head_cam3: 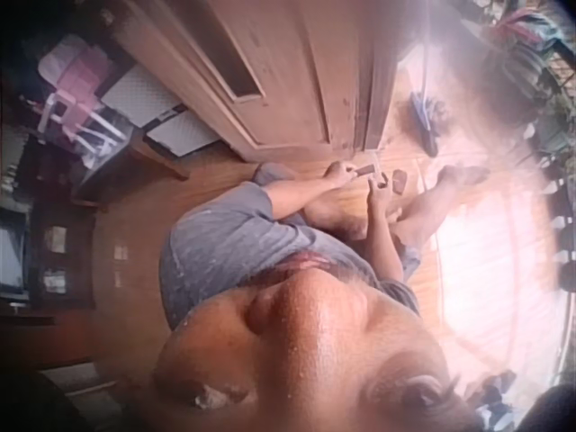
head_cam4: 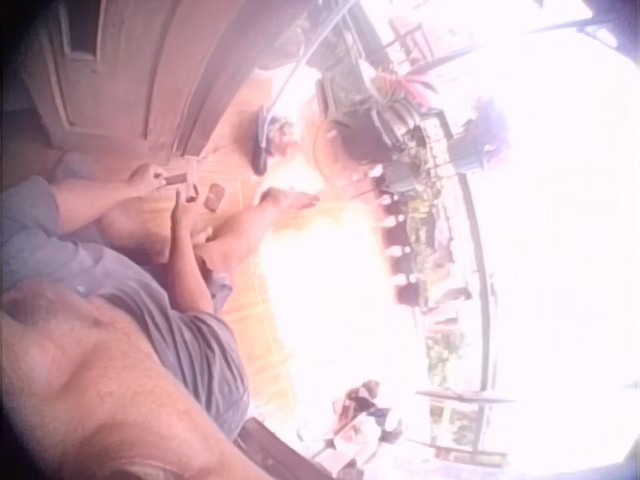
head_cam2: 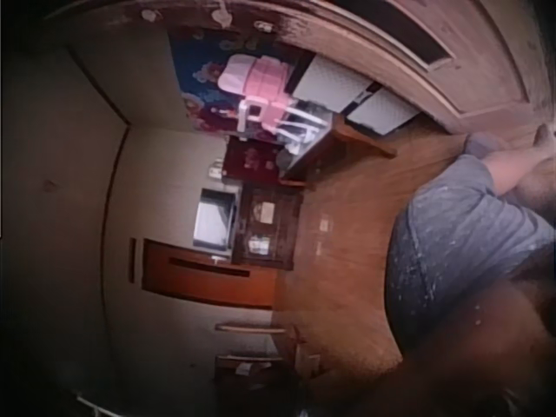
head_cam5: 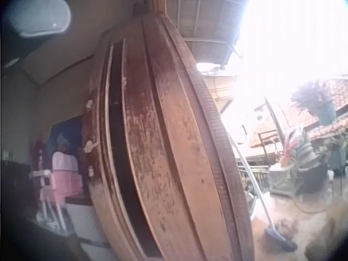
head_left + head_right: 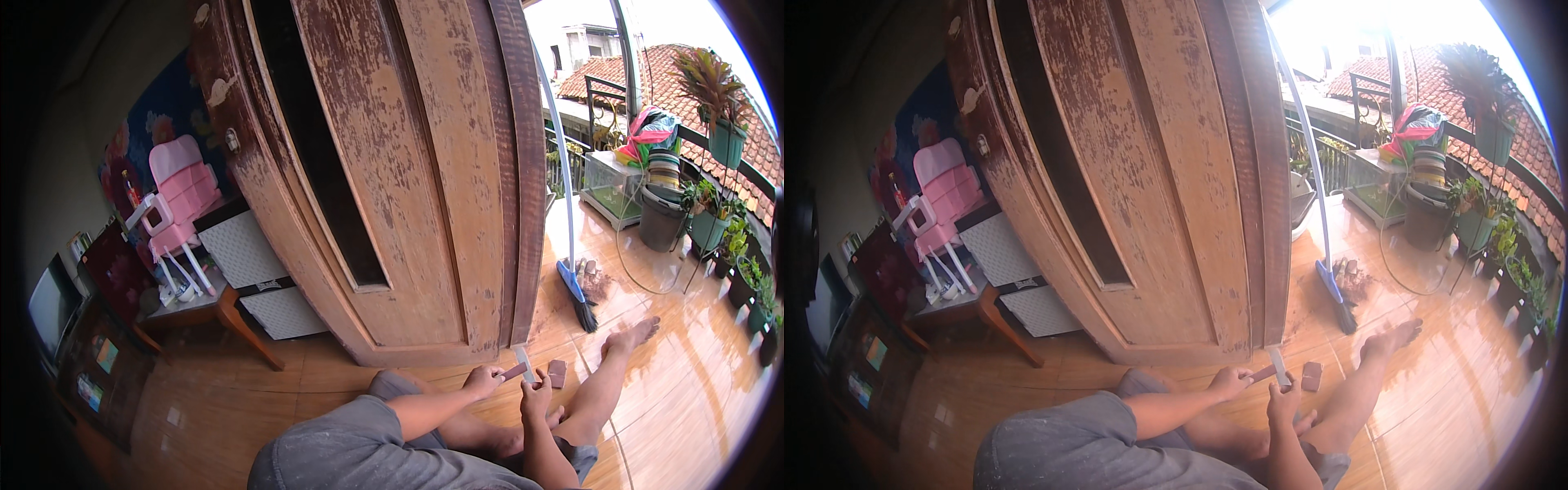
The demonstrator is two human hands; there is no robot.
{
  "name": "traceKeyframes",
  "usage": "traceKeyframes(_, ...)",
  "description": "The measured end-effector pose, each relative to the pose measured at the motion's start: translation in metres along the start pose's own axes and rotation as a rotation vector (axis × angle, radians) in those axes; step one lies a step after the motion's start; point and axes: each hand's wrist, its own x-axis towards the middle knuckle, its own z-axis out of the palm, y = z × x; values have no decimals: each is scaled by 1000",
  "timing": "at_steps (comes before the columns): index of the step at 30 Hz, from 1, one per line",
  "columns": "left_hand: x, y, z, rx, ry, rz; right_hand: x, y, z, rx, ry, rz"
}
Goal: The person sits on the floor and uses a sanding block to sand the surface of a large wooden door. They work on different sections of the door, including the edges and the main panels, moving the sanding block back and forth.
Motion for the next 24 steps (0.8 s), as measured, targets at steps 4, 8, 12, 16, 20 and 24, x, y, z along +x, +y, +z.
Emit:
traceKeyframes(4, 3, -7, 5, -21, -3, 27, 12, 29, 5, -20, -68, -222)
traceKeyframes(8, 1, -11, 10, -46, -19, 24, 20, 60, 17, -21, -130, -164)
traceKeyframes(12, -2, -9, 9, -45, 12, -15, 19, 58, 16, 13, -129, -4)
traceKeyframes(16, -8, -6, 7, -14, -11, 46, 10, 35, 14, 96, -151, 98)
traceKeyframes(20, -17, -5, 9, -17, -119, 192, 0, 24, 15, 155, -184, 97)
traceKeyframes(24, -32, -12, 18, -301, -198, 189, 1, 37, 10, 193, -192, 55)
